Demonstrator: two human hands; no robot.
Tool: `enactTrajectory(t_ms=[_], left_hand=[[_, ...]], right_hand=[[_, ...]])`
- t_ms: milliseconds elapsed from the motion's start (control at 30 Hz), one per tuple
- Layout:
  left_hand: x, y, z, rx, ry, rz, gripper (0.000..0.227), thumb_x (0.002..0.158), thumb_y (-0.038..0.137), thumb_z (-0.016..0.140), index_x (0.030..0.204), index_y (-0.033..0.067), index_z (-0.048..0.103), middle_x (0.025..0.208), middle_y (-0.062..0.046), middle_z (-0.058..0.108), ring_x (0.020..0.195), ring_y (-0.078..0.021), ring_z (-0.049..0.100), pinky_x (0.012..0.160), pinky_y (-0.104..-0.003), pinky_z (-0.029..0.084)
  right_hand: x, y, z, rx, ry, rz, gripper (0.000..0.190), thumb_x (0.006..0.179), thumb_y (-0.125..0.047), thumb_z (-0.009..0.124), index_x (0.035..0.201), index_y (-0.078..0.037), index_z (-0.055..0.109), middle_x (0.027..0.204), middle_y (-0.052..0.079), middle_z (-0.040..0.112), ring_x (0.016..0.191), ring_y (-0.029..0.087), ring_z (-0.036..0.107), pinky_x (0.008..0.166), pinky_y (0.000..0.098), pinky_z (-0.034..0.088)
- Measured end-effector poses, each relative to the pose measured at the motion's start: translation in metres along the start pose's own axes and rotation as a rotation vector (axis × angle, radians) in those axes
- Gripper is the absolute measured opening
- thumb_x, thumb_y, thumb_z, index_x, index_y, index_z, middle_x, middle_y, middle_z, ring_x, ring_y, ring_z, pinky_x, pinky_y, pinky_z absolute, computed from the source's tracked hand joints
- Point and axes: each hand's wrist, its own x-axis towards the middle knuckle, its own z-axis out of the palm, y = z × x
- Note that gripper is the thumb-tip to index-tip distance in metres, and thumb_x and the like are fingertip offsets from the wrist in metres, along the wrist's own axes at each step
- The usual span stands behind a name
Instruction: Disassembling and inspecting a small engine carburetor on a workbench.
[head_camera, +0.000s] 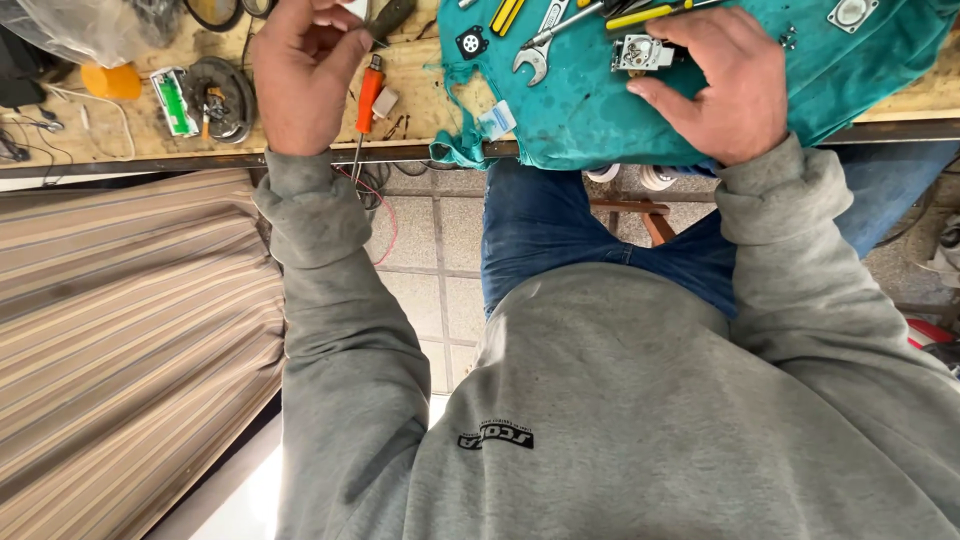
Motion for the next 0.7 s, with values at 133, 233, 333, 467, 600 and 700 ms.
enactTrajectory(t_ms=[133, 233, 333, 467, 600, 700], left_hand=[[0.002, 0.000, -0.001, 0.151, -0.126, 0.062, 0.040, 0.088, -0.019, 0.076, 0.123, -0.0019, 0.070, 0.098, -0.014, 0.070, 0.079, -0.0199, 0.062, 0.072, -0.030, 0.054], [0.004, -0.008, 0.006, -0.015, -0.189, -0.011, 0.028, 0.099, -0.013, 0.069, 0.124, -0.0016, 0.068, 0.103, -0.013, 0.069, 0.088, -0.0212, 0.067, 0.079, -0.030, 0.058], [0.003, -0.018, 0.011, -0.216, -0.193, -0.102, 0.018, 0.107, -0.008, 0.060, 0.123, -0.0009, 0.060, 0.110, -0.013, 0.069, 0.098, -0.0223, 0.071, 0.082, -0.030, 0.060], [0.002, -0.028, 0.017, -0.384, -0.128, -0.087, 0.015, 0.108, -0.004, 0.062, 0.119, 0.0048, 0.058, 0.121, -0.008, 0.065, 0.106, -0.0205, 0.069, 0.080, -0.031, 0.057], [0.000, -0.030, 0.021, -0.694, -0.047, -0.216, 0.013, 0.105, -0.002, 0.064, 0.117, 0.0045, 0.062, 0.115, -0.008, 0.066, 0.110, -0.0199, 0.069, 0.083, -0.030, 0.059], [0.001, -0.032, 0.022, -0.836, -0.023, -0.127, 0.010, 0.107, 0.004, 0.065, 0.116, 0.0056, 0.063, 0.119, -0.009, 0.067, 0.098, -0.0176, 0.060, 0.089, -0.034, 0.056]], right_hand=[[-0.001, -0.001, 0.000, 0.009, -0.001, 0.005, 0.044, 0.092, -0.001, 0.095, 0.128, 0.014, 0.074, 0.119, 0.025, 0.072, 0.100, 0.038, 0.065, 0.093, 0.0445, 0.052], [-0.001, -0.001, -0.001, -0.029, 0.001, 0.006, 0.045, 0.092, -0.004, 0.095, 0.128, 0.012, 0.074, 0.119, 0.023, 0.072, 0.099, 0.036, 0.064, 0.090, 0.0431, 0.053], [0.000, -0.001, -0.001, -0.053, 0.000, 0.001, 0.045, 0.093, -0.008, 0.094, 0.129, 0.010, 0.074, 0.119, 0.021, 0.072, 0.098, 0.035, 0.064, 0.088, 0.0419, 0.053], [-0.003, 0.002, 0.001, -0.068, 0.000, 0.000, 0.045, 0.094, -0.010, 0.096, 0.130, 0.010, 0.075, 0.117, 0.020, 0.072, 0.096, 0.033, 0.064, 0.086, 0.0403, 0.053], [-0.001, 0.001, 0.000, -0.047, 0.003, -0.003, 0.045, 0.093, -0.006, 0.096, 0.129, 0.011, 0.074, 0.118, 0.021, 0.073, 0.098, 0.034, 0.065, 0.090, 0.0416, 0.054], [-0.003, 0.001, 0.001, -0.053, 0.007, -0.005, 0.045, 0.093, -0.008, 0.095, 0.129, 0.010, 0.074, 0.119, 0.021, 0.073, 0.098, 0.034, 0.064, 0.088, 0.0416, 0.053]])
